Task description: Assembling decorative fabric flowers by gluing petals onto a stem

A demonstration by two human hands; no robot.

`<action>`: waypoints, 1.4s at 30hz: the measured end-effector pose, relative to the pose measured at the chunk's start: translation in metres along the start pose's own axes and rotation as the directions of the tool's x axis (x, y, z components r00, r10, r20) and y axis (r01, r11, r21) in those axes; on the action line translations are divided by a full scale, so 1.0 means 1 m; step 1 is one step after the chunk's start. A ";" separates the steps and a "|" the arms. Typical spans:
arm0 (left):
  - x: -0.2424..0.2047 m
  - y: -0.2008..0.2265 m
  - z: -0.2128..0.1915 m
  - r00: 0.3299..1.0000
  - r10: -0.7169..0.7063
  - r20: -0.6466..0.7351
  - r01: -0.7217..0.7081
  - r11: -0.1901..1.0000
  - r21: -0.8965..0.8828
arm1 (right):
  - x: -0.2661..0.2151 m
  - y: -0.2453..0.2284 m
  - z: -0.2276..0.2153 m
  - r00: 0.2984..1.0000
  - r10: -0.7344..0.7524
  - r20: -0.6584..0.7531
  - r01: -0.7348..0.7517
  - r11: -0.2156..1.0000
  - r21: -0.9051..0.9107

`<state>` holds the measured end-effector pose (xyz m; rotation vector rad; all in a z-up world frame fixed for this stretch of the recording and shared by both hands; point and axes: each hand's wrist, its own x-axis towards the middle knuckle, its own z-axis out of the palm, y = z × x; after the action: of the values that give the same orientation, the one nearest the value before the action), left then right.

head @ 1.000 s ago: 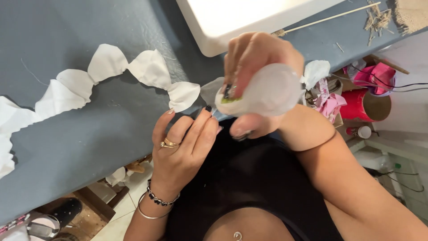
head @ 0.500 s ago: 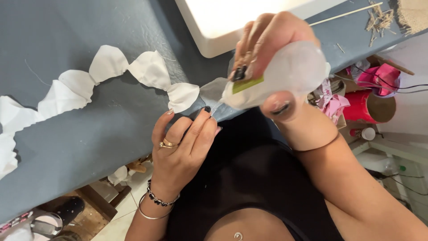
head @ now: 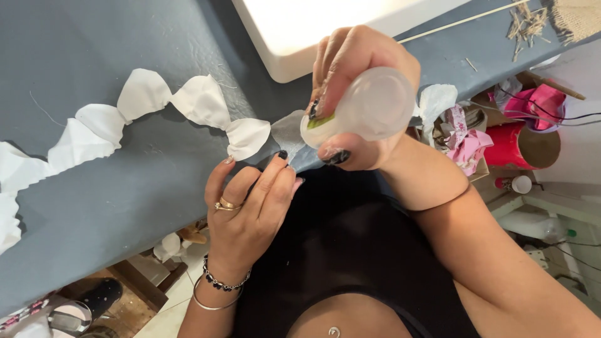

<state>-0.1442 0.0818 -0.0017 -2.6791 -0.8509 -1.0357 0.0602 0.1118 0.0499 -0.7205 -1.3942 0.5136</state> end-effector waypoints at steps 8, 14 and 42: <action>-0.002 0.000 0.004 1.000 -0.005 -0.009 0.005 1.000 0.009 | 0.005 0.003 -0.025 0.999 -0.026 -0.021 0.026 0.999 0.031; -0.002 0.002 0.005 1.000 -0.002 -0.019 0.003 1.000 0.002 | 0.010 0.010 -0.039 0.995 -0.101 -0.025 0.100 0.994 -0.036; 0.016 0.010 -0.009 0.996 0.013 -0.089 -0.009 0.999 0.042 | 0.000 -0.005 -0.063 0.953 -0.175 -0.249 0.189 0.981 0.033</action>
<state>-0.1346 0.0778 0.0163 -2.5789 -0.8306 -1.1135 0.1224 0.0992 0.0522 -0.5814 -1.1954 0.3055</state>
